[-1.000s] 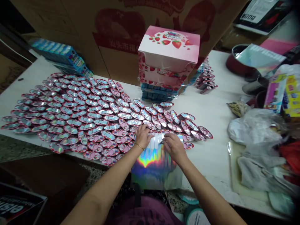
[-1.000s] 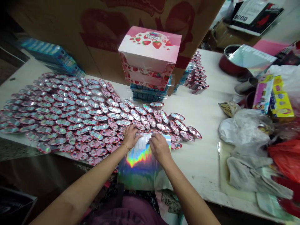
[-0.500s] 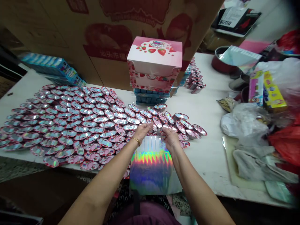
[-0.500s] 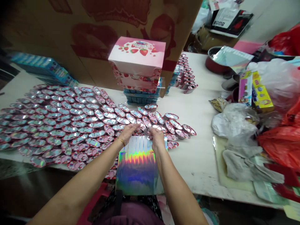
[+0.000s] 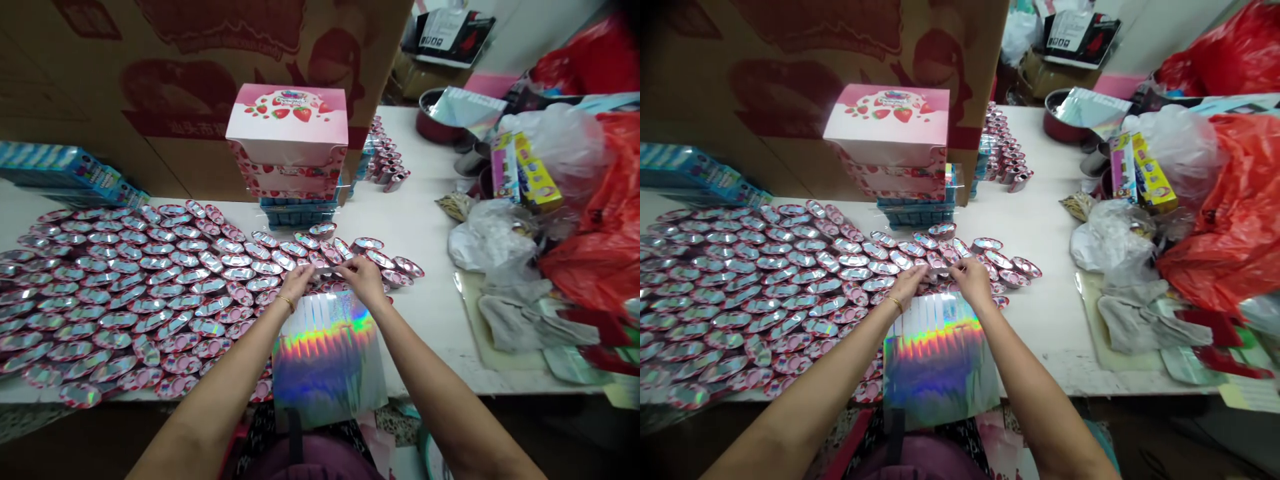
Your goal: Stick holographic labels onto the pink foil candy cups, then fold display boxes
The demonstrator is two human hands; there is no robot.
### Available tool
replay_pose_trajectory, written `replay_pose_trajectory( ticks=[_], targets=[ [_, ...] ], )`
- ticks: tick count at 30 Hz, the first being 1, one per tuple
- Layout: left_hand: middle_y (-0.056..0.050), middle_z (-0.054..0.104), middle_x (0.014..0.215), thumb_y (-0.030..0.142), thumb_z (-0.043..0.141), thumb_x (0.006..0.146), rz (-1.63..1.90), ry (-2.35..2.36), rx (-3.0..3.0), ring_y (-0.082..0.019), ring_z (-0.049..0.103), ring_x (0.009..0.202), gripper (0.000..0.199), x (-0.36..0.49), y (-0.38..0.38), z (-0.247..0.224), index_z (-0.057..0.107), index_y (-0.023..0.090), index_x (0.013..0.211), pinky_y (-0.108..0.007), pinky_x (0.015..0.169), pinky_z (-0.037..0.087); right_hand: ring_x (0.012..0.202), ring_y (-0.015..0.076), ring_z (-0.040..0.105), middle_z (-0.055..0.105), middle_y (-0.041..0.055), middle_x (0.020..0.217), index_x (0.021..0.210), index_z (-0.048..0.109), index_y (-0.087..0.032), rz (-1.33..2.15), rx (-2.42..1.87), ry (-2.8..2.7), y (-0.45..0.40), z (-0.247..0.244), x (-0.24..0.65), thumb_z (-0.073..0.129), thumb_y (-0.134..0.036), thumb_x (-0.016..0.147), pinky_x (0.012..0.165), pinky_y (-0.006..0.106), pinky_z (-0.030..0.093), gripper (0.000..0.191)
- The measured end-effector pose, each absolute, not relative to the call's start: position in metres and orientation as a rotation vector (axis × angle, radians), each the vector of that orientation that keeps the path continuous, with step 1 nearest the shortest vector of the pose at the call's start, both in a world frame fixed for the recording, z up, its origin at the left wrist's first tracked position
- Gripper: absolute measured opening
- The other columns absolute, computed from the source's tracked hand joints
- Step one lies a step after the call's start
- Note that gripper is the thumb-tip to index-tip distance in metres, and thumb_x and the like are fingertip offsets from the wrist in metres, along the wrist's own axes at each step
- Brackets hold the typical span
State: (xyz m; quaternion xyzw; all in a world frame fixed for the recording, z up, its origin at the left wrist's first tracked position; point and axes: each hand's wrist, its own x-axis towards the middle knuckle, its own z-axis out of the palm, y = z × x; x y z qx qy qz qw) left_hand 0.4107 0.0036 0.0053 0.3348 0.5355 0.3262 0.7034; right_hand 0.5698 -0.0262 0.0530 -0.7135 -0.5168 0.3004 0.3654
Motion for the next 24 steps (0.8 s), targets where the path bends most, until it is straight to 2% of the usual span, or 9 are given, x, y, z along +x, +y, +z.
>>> replay_pose_trajectory(
  ticks=[3, 8, 13, 18, 20, 24],
  targets=[
    [-0.004, 0.061, 0.075, 0.058, 0.055, 0.068, 0.739, 1.154, 0.615, -0.007, 0.053, 0.054, 0.049, 0.414, 0.011, 0.011, 0.061, 0.013, 0.087, -0.017, 0.042, 0.030, 0.052, 0.0101, 0.043, 0.052, -0.0034, 0.052, 0.061, 0.062, -0.016, 0.988, -1.728, -0.868, -0.024, 0.047, 0.571, 0.064, -0.036, 0.062, 0.054, 0.025, 0.032, 0.021],
    [0.001, 0.058, 0.058, 0.042, 0.071, 0.057, 0.748, 1.148, 0.766, -0.005, 0.045, 0.044, 0.036, 0.426, 0.024, 0.013, 0.062, 0.012, 0.076, -0.017, 0.041, 0.028, 0.050, 0.0085, 0.043, 0.053, -0.0044, 0.050, 0.062, 0.064, -0.014, 1.079, -1.605, -0.457, -0.027, 0.028, 0.560, 0.069, -0.036, 0.053, 0.053, 0.024, 0.032, 0.024],
    [0.003, 0.055, 0.052, 0.035, 0.068, 0.061, 0.814, 1.329, 0.814, -0.005, 0.044, 0.043, 0.024, 0.442, 0.046, 0.008, 0.058, 0.013, 0.065, -0.016, 0.040, 0.028, 0.052, 0.0094, 0.046, 0.057, -0.0040, 0.053, 0.062, 0.064, -0.015, 1.048, -1.567, -0.318, -0.019, 0.022, 0.552, 0.070, -0.036, 0.051, 0.055, 0.024, 0.034, 0.025],
    [-0.003, 0.060, 0.059, 0.056, 0.051, 0.072, 0.720, 1.337, 0.570, -0.006, 0.046, 0.041, 0.044, 0.447, 0.057, 0.012, 0.059, 0.012, 0.076, -0.016, 0.036, 0.024, 0.050, 0.0076, 0.042, 0.054, -0.0053, 0.052, 0.063, 0.064, -0.015, 1.076, -1.502, -0.317, -0.013, 0.033, 0.554, 0.071, -0.035, 0.051, 0.051, 0.022, 0.031, 0.024],
    [-0.004, 0.061, 0.062, 0.057, 0.054, 0.070, 0.672, 1.283, 0.514, -0.006, 0.048, 0.043, 0.047, 0.448, 0.056, 0.016, 0.060, 0.012, 0.079, -0.016, 0.036, 0.025, 0.048, 0.0069, 0.040, 0.053, -0.0056, 0.051, 0.063, 0.063, -0.015, 1.093, -1.492, -0.304, -0.014, 0.036, 0.557, 0.072, -0.034, 0.050, 0.049, 0.022, 0.029, 0.025],
    [-0.001, 0.058, 0.059, 0.050, 0.062, 0.067, 0.640, 1.217, 0.420, -0.005, 0.047, 0.043, 0.039, 0.451, 0.052, 0.021, 0.059, 0.013, 0.076, -0.016, 0.035, 0.023, 0.046, 0.0059, 0.037, 0.052, -0.0058, 0.050, 0.064, 0.064, -0.015, 1.132, -1.470, -0.304, -0.015, 0.036, 0.561, 0.073, -0.034, 0.050, 0.047, 0.021, 0.025, 0.025]
  ],
)
